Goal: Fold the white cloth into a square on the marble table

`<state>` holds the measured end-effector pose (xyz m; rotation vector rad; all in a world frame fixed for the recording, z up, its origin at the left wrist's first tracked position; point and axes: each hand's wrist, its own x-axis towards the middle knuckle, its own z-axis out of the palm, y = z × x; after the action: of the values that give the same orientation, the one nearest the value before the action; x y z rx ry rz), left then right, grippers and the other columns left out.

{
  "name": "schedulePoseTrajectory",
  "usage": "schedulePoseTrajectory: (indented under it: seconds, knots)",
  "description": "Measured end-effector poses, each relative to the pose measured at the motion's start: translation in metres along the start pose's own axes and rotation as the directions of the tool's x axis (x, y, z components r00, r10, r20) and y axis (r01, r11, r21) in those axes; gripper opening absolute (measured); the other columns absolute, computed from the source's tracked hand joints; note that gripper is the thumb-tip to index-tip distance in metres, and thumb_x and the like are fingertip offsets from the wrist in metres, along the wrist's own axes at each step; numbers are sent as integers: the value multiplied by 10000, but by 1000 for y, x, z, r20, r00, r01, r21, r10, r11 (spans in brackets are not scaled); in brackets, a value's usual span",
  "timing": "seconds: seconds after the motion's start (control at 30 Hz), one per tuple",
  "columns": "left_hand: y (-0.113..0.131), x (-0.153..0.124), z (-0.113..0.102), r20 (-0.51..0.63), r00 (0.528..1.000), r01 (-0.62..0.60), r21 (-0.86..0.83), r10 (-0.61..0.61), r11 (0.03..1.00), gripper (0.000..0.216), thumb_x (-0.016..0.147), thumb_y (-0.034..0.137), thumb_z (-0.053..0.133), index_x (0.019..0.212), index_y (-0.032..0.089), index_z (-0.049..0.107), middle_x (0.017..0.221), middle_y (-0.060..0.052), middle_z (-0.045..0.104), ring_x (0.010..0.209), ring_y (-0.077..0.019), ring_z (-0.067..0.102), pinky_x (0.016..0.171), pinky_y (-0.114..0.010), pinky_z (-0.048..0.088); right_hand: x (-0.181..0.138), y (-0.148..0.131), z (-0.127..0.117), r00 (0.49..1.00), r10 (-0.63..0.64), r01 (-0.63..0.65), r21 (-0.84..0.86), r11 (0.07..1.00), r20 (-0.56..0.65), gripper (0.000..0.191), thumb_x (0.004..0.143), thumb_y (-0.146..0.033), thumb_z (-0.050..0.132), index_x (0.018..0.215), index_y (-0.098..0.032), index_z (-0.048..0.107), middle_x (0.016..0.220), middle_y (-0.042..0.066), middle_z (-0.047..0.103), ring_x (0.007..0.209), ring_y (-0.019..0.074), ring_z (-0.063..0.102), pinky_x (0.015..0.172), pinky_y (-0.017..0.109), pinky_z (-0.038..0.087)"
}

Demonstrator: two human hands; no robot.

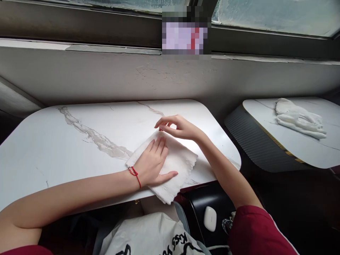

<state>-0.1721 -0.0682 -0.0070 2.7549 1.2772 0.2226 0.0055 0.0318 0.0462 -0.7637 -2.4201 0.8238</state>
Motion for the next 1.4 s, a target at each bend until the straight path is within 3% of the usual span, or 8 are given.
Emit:
schedulePoseTrajectory:
  seconds: [0.2,0.33,0.5,0.67,0.9,1.1,1.23,1.4]
  knots:
    - [-29,19,-4,-7,962,272,119,-273,955,804,896,596,408,1489,53,403,1530,-241,427,1462,-408,326,1191,-540,267,1,-8,40,987,-151,136,-198,971,-62,340,958,-223,414,1250,-191,586,1274,135,613,1172,237,588,1012,442,498]
    - [-74,37,-16,-40,927,372,217,-373,902,718,899,422,433,1486,10,389,1583,-241,341,1481,-349,311,1166,-474,295,2,-12,76,987,-101,54,-339,939,-124,451,974,-262,408,1415,-179,456,1450,189,477,1348,293,469,1083,517,448]
    - [-127,42,-25,-79,943,334,231,-324,914,664,934,390,370,1507,56,378,1603,-173,339,1478,-272,328,1170,-417,268,5,-1,97,995,-69,31,-460,888,-67,588,1000,-338,371,1519,-69,312,1584,247,300,1513,340,225,1170,566,347]
    - [-162,39,-33,-66,971,239,197,-230,951,573,985,389,270,1495,183,430,1584,-69,409,1413,-257,394,1136,-409,292,14,11,94,998,-37,4,-521,854,-53,570,1019,-362,306,1522,-96,326,1572,216,364,1474,312,332,1146,539,386]
    - [-168,36,-44,-113,957,288,286,-267,914,518,970,384,321,1365,172,580,1343,-128,627,1213,-311,521,994,-422,379,60,8,106,956,179,-287,-604,743,-234,559,997,-334,305,1392,25,469,1425,290,514,1291,364,520,1090,494,412]
    - [-168,33,-61,-159,888,460,288,-432,840,419,932,302,377,1037,144,751,1069,-156,720,1047,-302,625,906,-409,404,107,23,122,887,260,-446,-563,696,-381,591,982,-307,310,1440,58,386,1507,346,383,1386,423,398,1108,573,326]
    - [-180,29,-69,-176,834,552,248,-524,796,385,924,351,415,1044,203,750,1083,-109,734,1008,-266,657,883,-389,400,128,33,123,910,256,-407,-580,706,-326,619,1000,-393,347,1507,-38,357,1565,281,331,1445,388,325,1145,549,282]
    - [-187,25,-71,-223,747,665,271,-627,696,385,943,348,403,1043,165,726,1061,-149,724,1044,-294,639,889,-411,379,152,44,113,976,142,-215,-642,736,-164,625,1000,-462,387,1536,-140,367,1560,235,353,1435,377,323,1139,527,282]
